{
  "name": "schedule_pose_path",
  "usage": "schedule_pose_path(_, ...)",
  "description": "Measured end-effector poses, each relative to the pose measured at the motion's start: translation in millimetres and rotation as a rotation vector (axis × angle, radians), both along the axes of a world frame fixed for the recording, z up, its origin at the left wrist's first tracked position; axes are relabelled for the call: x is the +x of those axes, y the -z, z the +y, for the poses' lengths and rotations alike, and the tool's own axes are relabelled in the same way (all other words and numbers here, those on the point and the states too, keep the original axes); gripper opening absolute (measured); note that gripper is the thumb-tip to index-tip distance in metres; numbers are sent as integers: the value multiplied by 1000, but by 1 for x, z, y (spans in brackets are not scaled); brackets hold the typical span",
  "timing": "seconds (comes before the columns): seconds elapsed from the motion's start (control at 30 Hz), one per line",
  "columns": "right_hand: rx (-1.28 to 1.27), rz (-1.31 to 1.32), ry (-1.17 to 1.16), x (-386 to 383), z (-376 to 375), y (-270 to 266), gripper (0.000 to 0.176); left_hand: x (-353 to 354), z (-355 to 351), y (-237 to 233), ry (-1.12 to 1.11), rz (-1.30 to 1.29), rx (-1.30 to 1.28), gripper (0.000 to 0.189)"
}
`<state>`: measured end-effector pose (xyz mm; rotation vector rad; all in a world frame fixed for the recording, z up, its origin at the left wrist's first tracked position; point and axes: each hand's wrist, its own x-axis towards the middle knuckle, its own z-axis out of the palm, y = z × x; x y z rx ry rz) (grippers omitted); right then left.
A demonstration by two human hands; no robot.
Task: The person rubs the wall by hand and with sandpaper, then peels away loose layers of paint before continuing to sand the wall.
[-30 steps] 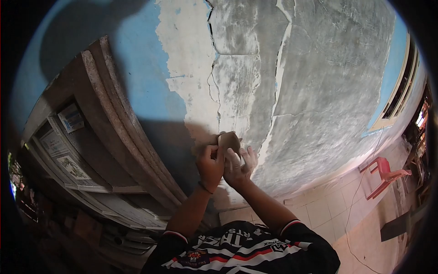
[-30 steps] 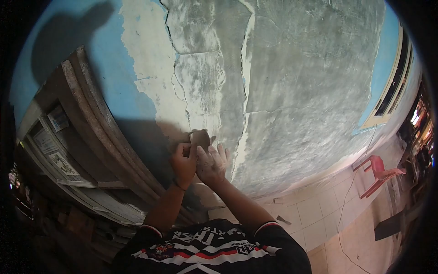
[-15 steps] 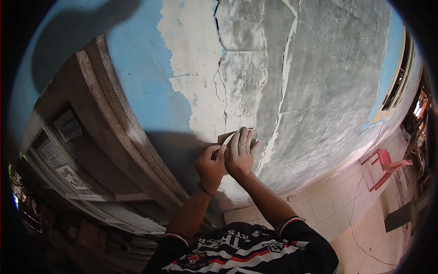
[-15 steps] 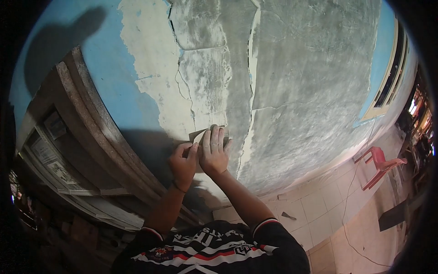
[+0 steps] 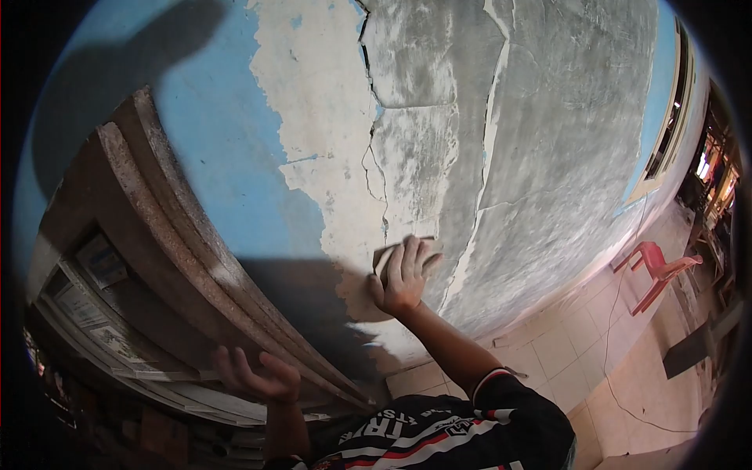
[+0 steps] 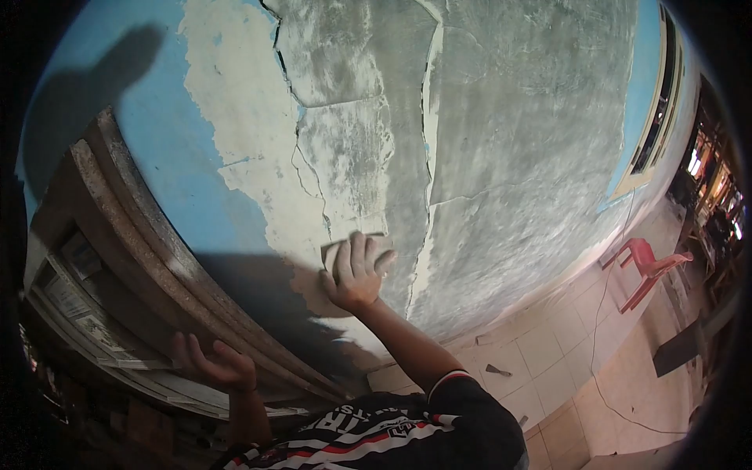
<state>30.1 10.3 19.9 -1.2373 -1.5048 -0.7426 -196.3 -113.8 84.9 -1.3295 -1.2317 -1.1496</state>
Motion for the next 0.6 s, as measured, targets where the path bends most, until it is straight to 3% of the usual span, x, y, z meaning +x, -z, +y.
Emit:
schedule_pose_path(0.13,50,-7,-13,-1,0,-60,66,-5,2,6,13,4,-54,40)
schedule_pose_path(0.23,-151,-65,-59,0,-12,-39,81,-6,5,9,47,-30,-54,42)
schedule_pose_path(0.27,-90,-113,-25,0,-10,-18,85,-7,5,10,68,-49,-53,42)
schedule_pose_path(0.43,-39,-105,-47,2,-7,2,82,-11,6,13,121,-49,-58,42)
schedule_pose_path(0.6,73,39,30,0,-10,-66,67,-10,6,12,93,-58,-100,41)
